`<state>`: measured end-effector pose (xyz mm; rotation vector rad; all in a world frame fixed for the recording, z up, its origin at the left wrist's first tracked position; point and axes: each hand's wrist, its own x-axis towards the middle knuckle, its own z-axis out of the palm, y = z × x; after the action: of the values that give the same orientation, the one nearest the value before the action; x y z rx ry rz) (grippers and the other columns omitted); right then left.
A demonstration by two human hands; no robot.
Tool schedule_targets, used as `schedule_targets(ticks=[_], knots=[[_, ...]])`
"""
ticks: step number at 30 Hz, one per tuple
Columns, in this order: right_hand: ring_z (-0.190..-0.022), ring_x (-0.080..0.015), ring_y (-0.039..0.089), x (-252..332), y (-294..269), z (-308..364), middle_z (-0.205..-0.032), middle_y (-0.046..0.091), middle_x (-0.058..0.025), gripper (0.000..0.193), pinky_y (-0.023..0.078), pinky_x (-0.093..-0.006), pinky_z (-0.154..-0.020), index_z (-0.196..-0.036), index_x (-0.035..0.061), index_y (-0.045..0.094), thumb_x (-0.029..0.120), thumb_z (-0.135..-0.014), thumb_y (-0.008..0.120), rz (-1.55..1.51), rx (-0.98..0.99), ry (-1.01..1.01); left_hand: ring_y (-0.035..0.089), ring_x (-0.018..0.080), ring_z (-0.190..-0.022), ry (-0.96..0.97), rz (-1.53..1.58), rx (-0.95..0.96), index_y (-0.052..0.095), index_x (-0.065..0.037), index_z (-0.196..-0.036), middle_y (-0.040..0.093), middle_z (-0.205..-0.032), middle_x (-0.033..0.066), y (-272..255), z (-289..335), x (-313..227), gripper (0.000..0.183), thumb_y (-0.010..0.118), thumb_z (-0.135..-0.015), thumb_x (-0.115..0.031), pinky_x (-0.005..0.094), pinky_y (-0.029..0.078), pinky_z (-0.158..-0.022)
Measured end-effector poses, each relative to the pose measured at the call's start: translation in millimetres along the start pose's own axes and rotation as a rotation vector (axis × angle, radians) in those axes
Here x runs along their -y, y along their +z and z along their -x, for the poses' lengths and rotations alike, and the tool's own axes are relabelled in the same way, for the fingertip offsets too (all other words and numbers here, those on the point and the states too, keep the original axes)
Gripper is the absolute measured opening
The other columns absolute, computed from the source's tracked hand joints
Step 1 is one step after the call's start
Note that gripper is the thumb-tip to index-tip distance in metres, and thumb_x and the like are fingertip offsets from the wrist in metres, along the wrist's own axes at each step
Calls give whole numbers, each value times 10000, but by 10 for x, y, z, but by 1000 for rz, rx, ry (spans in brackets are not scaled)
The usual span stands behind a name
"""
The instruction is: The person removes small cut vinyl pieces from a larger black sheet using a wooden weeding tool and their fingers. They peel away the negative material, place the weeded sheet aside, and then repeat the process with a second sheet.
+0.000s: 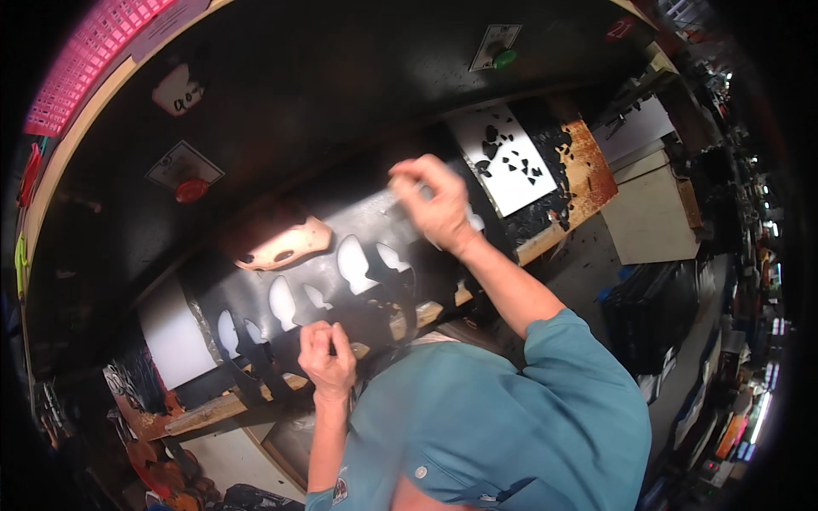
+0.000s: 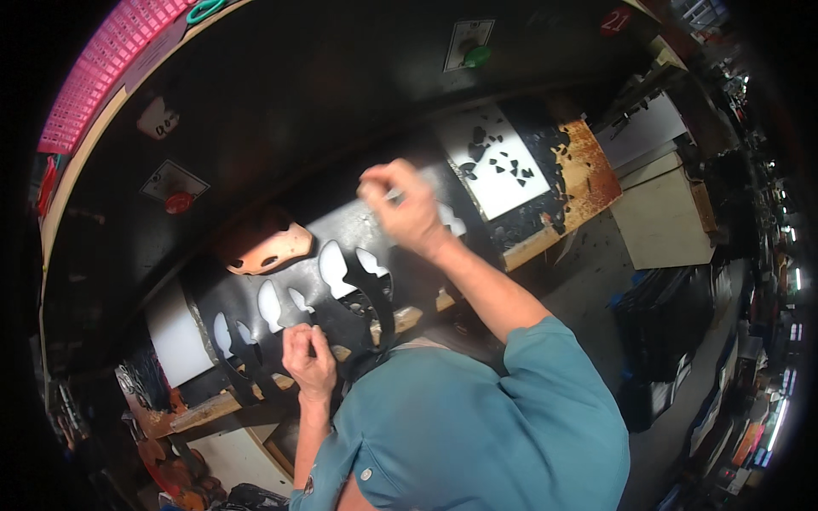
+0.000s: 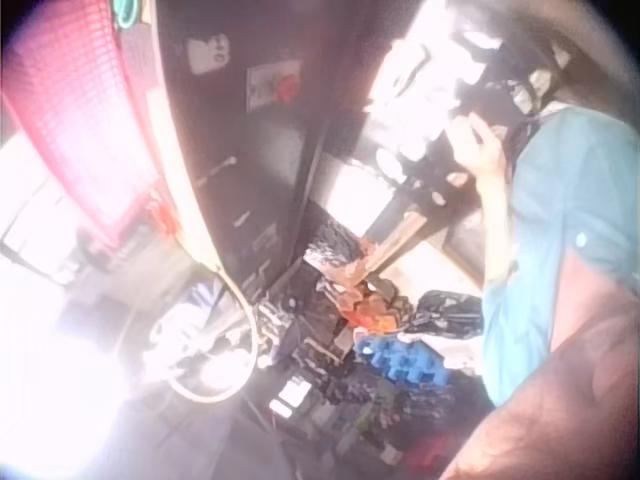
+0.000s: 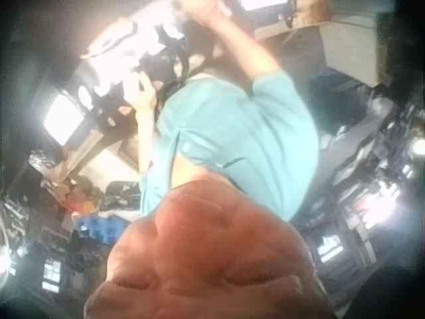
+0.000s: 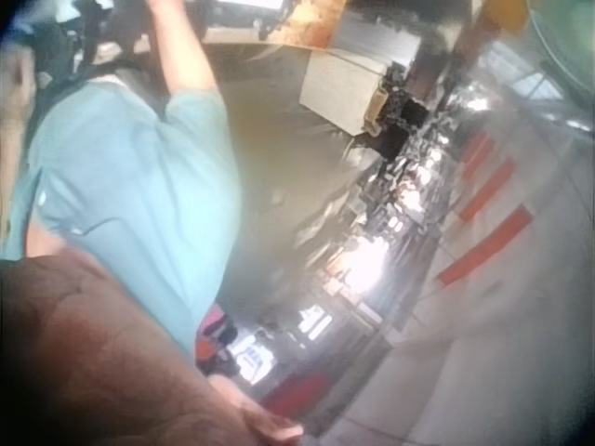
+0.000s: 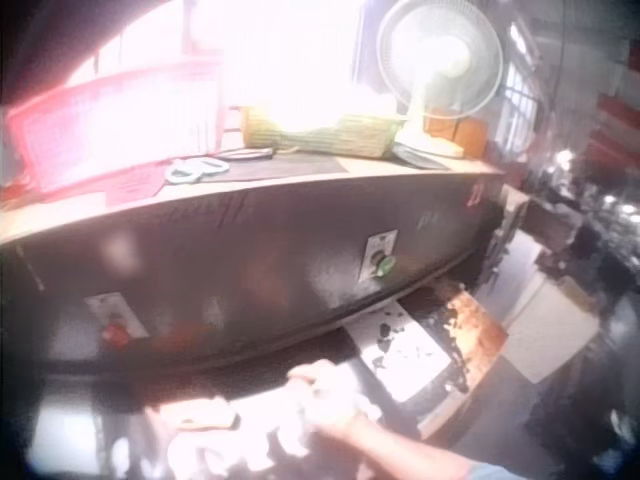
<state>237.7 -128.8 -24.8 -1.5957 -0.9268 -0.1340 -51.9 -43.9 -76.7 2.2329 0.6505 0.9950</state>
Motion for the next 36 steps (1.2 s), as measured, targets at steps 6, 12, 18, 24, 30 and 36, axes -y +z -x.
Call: schedule_targets(ticks=[6, 12, 18, 24, 30, 36], knots=[[-726, -87, 594, -4, -1080, -793, -809, 677, -39, 181, 502, -267, -665, -953, -11, 686, 153, -1026, 702, 148, -471, -179, 627, 325, -710, -6, 7, -25, 637, 19, -866, 632, -859, 153, -104, 41, 84, 93, 688, -939, 43, 397, 505, -621], [-676, -29, 514, 5, -1378, 80, -727, 604, 46, 233, 445, -241, -610, -944, -13, 706, 199, -1041, 703, -16, -176, 88, 625, 335, -744, 84, -81, -94, 658, 24, -887, 631, -828, 154, -82, 39, 97, 82, 680, -964, 9, 408, 509, -678], [-585, -174, 551, -180, -973, 1113, -661, 566, -23, 168, 441, -346, -578, -792, 51, 681, 101, -886, 811, 436, 51, -342, 632, 251, -757, 28, -29, -150, 666, 34, -882, 647, -886, 122, -47, -10, 73, 76, 718, -936, 25, 366, 520, -690], [-634, -235, 589, -175, -1015, 1117, -666, 592, -19, 169, 440, -376, -642, -768, 115, 693, 189, -844, 824, 450, 278, -252, 594, 173, -762, -23, -142, -238, 690, -14, -979, 654, -1028, 87, -21, 12, 97, 83, 748, -924, 6, 302, 506, -661], [-631, -237, 577, -177, -999, 1237, -667, 582, -15, 142, 436, -375, -639, -784, 105, 687, 131, -841, 815, 429, 227, -225, 562, 142, -709, -47, -294, -284, 685, -18, -1108, 631, -974, 67, 31, 109, 143, 182, 761, -955, -78, 306, 514, -670], [-630, -231, 558, -230, -1018, 1308, -669, 569, -33, 124, 428, -381, -635, -793, 58, 687, 40, -811, 809, 350, 161, -347, 623, 233, -756, -159, -347, -262, 666, -1, -1133, 647, -897, 116, 134, 151, 106, 185, 701, -995, -119, 371, 537, -735]])
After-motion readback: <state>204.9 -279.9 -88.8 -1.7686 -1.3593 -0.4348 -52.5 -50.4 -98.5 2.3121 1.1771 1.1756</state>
